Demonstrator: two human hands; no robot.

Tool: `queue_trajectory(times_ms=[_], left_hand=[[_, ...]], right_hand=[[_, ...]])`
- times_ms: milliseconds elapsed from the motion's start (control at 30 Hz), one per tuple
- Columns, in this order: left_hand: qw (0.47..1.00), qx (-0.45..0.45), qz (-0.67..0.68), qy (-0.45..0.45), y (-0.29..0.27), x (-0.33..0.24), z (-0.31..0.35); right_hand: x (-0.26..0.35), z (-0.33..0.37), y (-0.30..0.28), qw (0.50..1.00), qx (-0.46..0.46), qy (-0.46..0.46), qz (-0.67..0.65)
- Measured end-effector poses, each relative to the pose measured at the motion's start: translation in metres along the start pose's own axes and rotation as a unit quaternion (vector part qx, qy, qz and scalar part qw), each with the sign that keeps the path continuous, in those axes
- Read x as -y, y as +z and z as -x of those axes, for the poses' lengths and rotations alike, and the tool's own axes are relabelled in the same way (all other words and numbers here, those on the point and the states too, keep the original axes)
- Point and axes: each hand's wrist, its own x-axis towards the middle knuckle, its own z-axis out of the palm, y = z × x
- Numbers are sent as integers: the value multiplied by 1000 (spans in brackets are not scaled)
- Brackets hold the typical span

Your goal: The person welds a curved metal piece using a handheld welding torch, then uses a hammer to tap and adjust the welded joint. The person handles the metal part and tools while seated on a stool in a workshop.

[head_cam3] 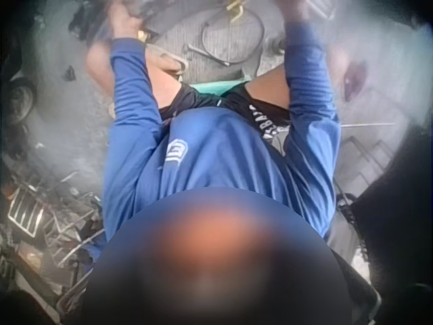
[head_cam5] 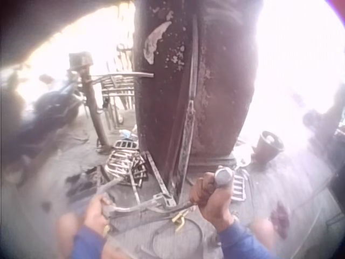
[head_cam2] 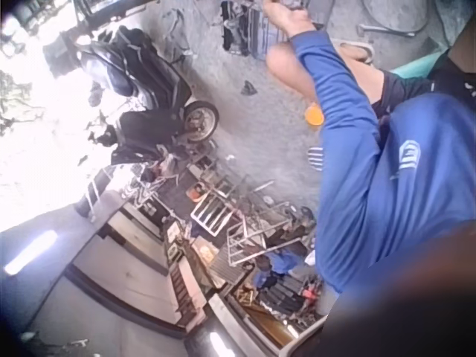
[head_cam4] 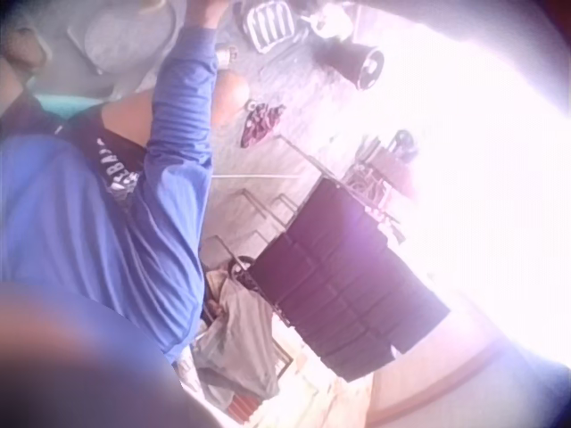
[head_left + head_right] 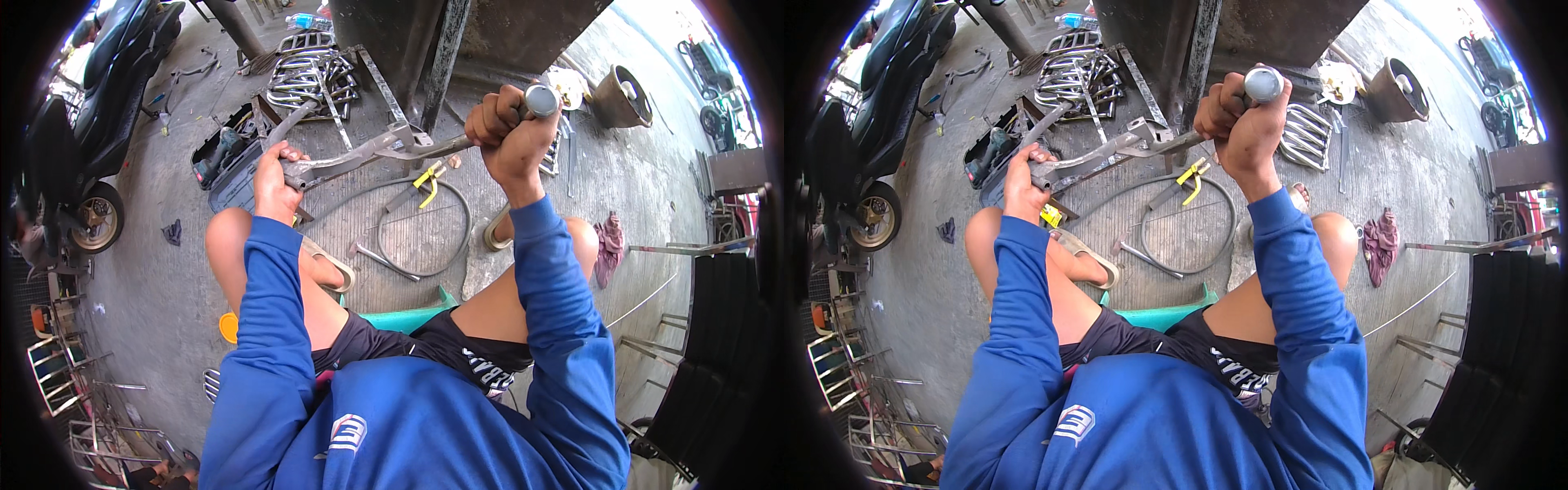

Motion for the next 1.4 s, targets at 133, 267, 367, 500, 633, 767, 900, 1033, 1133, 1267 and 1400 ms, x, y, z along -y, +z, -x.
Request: queue_trajectory(times_ms=[133, 267, 367, 500, 633, 767, 900, 1033, 1133, 1267, 1400], left_hand=[[998, -37, -24, -47, -2, 11, 4], [999, -3, -25, -34, -3, 19, 1], [997, 40, -54, 48, 0, 18, -3], [988, 60, -61, 131, 5, -1, 1], [977, 159, 13, 141, 12, -58, 5], [952, 219, -29, 212, 21, -131, -4], [944, 222, -44, 241, 14, -191, -15], [942, 190, -28, 277, -31, -210, -34], [947, 122, -26, 298, -82, -193, -51], [968, 100, 32, 228, -145, -140, -66], [977, 59, 59, 197, -182, -85, -88]], right_hand=[[8, 3, -2, 999, 49, 2, 13], [9, 10, -14, 996, 84, -9, 3], [0, 13, -24, 995, 96, -35, -21], [-15, 9, -38, 981, 113, -62, -145], [-58, 13, -59, 984, 38, -7, -176], [-175, 45, -81, 833, 31, 164, 528], [-302, 130, -94, 634, 375, 370, 566], [-385, 212, -85, 648, 222, 394, 613], [-412, 244, -89, 590, 169, 369, 698], [-431, 252, -109, 501, 199, 348, 767], [-434, 246, -116, 466, 247, 311, 790]])
